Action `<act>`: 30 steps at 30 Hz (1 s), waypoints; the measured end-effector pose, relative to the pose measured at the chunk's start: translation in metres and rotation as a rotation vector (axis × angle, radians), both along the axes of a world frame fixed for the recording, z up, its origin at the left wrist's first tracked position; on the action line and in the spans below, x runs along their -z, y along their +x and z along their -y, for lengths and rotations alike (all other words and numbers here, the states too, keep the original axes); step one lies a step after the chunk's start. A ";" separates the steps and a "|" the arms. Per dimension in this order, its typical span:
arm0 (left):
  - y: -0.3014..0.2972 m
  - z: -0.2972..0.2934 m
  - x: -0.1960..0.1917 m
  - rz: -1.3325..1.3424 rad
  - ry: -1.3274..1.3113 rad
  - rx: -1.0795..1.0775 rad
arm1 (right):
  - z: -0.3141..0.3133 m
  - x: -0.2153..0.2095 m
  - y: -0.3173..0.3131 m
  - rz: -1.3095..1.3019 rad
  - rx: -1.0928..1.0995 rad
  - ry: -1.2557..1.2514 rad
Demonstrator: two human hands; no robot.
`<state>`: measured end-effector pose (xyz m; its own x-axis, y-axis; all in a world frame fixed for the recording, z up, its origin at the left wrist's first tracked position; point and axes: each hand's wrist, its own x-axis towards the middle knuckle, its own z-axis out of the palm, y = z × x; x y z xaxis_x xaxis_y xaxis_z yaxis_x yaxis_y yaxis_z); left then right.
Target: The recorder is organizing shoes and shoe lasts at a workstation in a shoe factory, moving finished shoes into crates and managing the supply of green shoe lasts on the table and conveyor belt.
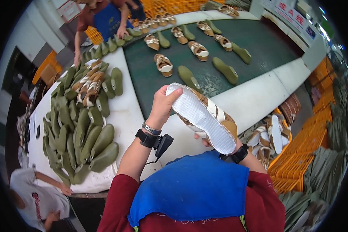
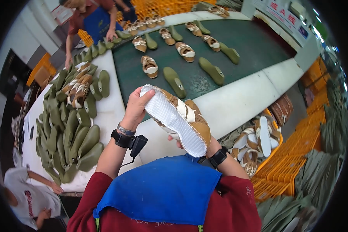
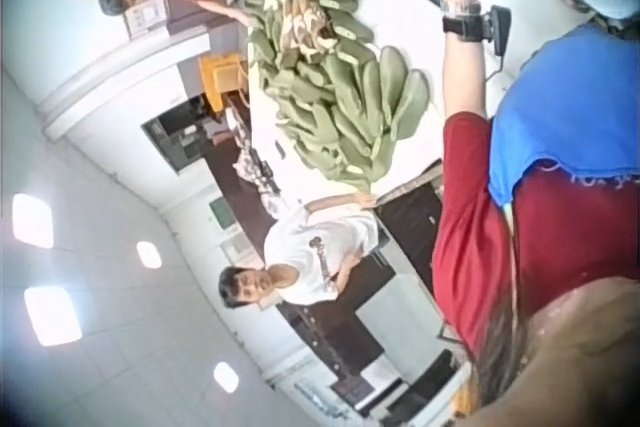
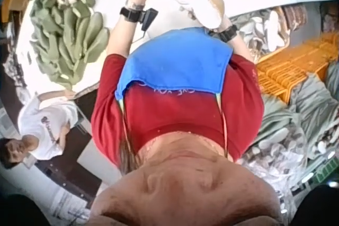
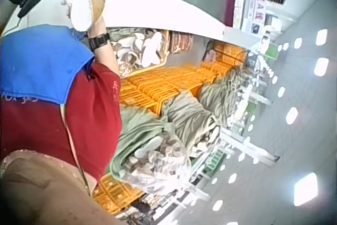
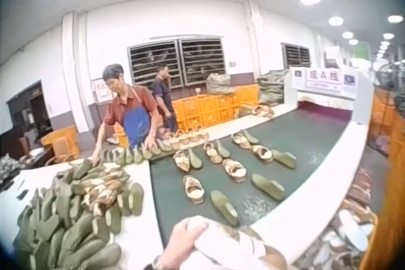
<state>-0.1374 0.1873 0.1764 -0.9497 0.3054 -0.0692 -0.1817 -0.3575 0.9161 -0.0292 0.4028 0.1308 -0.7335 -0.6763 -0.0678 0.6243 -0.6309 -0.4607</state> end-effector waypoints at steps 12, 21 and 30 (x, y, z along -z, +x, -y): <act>0.065 0.039 -0.001 -0.233 -0.276 -0.142 | 0.049 -0.061 -0.036 -1.091 0.857 1.358; 0.075 0.049 0.005 -0.301 -0.712 -0.059 | 0.073 -0.072 -0.047 -1.304 0.851 1.353; 0.082 0.058 0.003 -0.182 -0.436 -0.027 | 0.088 -0.072 -0.049 -1.316 0.814 1.303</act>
<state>-0.0557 0.1290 0.1738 -0.9655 0.2600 -0.0173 -0.0003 0.0653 0.9979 -0.0782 0.3151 0.2024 -0.7834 -0.2267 0.5787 -0.6065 0.4822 -0.6322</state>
